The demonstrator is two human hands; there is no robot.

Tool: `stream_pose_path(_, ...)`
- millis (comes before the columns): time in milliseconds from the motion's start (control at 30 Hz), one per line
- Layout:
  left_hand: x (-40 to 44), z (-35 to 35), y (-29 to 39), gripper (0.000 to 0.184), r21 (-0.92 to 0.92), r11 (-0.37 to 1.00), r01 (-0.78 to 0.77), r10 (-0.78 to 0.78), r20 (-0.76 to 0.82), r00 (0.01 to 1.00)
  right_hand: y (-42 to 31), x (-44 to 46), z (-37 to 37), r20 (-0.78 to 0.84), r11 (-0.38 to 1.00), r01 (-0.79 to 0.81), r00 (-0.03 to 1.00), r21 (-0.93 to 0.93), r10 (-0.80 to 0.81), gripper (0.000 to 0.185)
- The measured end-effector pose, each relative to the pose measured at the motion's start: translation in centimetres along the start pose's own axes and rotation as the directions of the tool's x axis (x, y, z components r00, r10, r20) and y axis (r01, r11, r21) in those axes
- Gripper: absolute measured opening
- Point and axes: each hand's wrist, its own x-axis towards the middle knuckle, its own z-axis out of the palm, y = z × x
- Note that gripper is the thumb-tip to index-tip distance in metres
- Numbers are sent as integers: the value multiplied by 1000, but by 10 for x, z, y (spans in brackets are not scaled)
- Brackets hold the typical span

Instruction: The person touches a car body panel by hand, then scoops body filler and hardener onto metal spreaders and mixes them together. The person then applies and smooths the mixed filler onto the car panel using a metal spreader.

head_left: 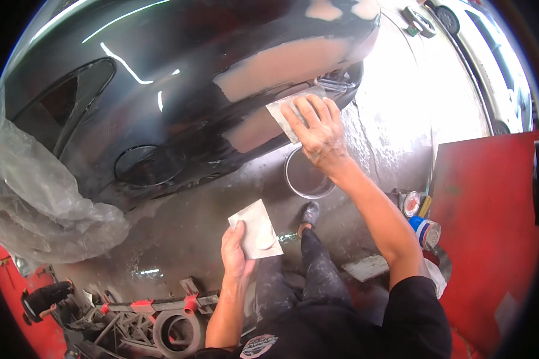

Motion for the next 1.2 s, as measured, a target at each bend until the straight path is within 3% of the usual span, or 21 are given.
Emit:
stream_pose_path(367,-7,-6,1,38,-20,1000,5,-5,5,1000,-1,75,5,-149,997,58,987,-55,-66,45)
stream_pose_path(667,-7,-12,1,39,-21,1000,15,-15,-20,1000,-5,63,25,-184,996,65,980,-64,-76,49)
stream_pose_path(933,-7,-15,3,38,-14,1000,10,-11,-18,1000,-27,4,14,17,1000,7,1000,-12,-7,49)
stream_pose_path(1200,-7,-19,0,35,-9,1000,-4,4,-27,1000,23,34,-6,-140,996,-28,990,-79,17,44)
